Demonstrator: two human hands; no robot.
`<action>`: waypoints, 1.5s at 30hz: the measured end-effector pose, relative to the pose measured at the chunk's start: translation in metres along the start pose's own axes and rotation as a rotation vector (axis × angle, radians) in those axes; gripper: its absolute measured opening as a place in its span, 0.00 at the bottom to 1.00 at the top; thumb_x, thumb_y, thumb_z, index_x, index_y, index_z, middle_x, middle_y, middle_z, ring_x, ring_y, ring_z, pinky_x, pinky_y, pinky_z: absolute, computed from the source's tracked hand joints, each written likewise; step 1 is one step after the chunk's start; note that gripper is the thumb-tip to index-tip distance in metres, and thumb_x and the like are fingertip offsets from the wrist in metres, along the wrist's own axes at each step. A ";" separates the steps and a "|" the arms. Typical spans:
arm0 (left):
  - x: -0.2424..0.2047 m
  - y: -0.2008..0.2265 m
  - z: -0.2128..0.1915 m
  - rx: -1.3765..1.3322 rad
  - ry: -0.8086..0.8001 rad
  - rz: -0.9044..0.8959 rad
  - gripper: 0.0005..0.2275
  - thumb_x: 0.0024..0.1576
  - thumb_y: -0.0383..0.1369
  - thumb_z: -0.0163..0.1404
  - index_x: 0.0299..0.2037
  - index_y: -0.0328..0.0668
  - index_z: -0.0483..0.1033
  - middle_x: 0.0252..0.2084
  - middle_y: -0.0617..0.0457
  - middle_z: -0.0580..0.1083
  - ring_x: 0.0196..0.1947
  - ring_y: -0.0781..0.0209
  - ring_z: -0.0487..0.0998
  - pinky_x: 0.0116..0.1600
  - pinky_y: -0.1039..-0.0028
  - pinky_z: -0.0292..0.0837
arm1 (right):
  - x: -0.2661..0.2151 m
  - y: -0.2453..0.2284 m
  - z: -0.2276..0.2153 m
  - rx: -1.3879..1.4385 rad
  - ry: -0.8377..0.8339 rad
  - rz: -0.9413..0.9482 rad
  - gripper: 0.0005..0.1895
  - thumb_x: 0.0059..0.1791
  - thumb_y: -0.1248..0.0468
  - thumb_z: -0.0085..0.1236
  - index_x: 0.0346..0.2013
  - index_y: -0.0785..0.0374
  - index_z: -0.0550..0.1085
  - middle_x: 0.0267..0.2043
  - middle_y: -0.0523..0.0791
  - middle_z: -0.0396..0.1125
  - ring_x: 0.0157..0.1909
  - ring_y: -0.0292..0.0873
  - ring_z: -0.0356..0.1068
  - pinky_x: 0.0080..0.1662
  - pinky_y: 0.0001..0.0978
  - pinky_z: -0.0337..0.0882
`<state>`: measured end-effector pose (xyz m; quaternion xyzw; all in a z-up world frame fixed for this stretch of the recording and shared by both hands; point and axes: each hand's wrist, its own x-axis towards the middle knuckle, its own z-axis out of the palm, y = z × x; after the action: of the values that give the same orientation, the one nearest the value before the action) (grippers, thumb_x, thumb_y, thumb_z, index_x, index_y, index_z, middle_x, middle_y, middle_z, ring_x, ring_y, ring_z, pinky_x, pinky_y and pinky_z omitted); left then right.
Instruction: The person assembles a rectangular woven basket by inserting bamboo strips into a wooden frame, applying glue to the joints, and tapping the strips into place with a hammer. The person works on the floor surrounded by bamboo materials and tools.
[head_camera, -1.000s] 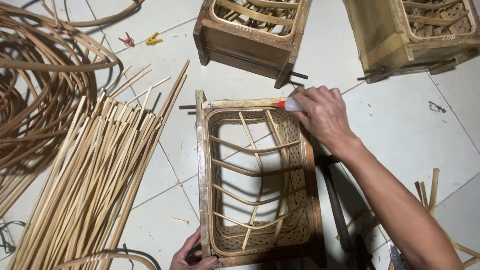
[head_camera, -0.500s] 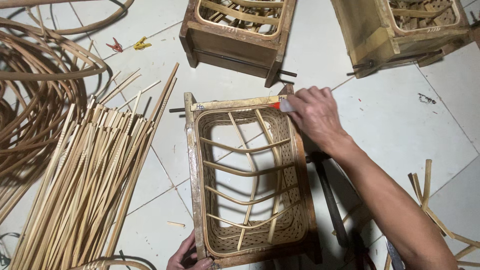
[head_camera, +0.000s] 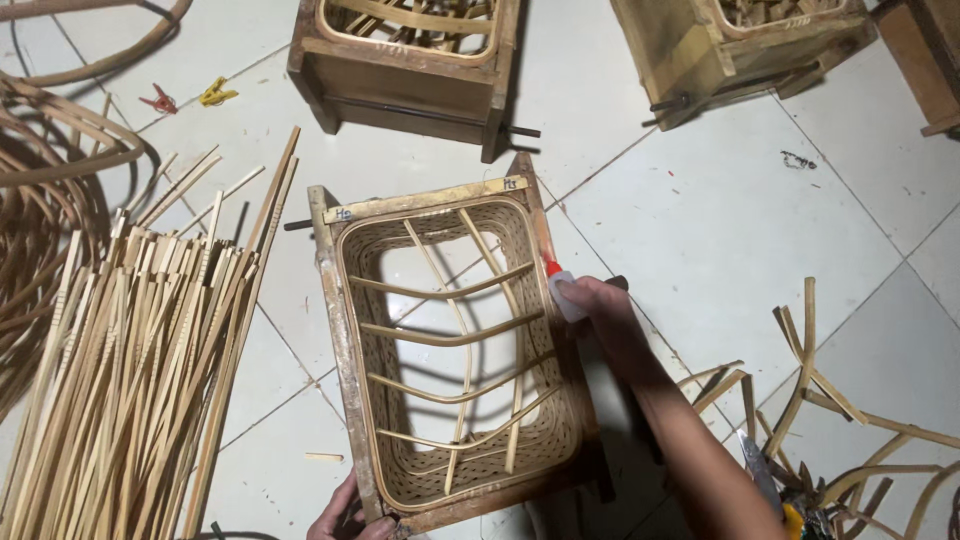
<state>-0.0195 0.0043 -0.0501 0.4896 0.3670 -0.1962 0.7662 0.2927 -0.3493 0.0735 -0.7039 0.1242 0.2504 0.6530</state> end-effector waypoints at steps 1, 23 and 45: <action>0.001 -0.001 -0.001 -0.002 -0.007 0.014 0.40 0.46 0.13 0.56 0.71 0.38 0.55 0.64 0.37 0.72 0.61 0.44 0.77 0.64 0.53 0.74 | 0.002 -0.001 0.002 -0.032 0.023 0.034 0.19 0.50 0.49 0.54 0.29 0.62 0.73 0.24 0.40 0.66 0.25 0.33 0.63 0.32 0.26 0.63; 0.002 -0.009 -0.018 0.198 -0.018 0.114 0.36 0.49 0.14 0.57 0.70 0.32 0.56 0.65 0.38 0.71 0.63 0.49 0.73 0.65 0.57 0.71 | -0.033 0.050 -0.007 0.045 0.104 -0.014 0.17 0.47 0.49 0.57 0.30 0.59 0.77 0.24 0.41 0.67 0.23 0.32 0.65 0.26 0.27 0.62; -0.017 0.027 0.004 0.290 0.095 -0.022 0.40 0.44 0.28 0.63 0.71 0.42 0.59 0.70 0.42 0.66 0.66 0.48 0.71 0.66 0.54 0.70 | -0.081 0.069 0.002 -0.061 0.138 0.044 0.19 0.51 0.52 0.59 0.28 0.66 0.76 0.21 0.41 0.67 0.22 0.34 0.66 0.26 0.28 0.65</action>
<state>-0.0115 0.0114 -0.0194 0.5999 0.3762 -0.2321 0.6669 0.1891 -0.3679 0.0565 -0.7362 0.1766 0.2192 0.6154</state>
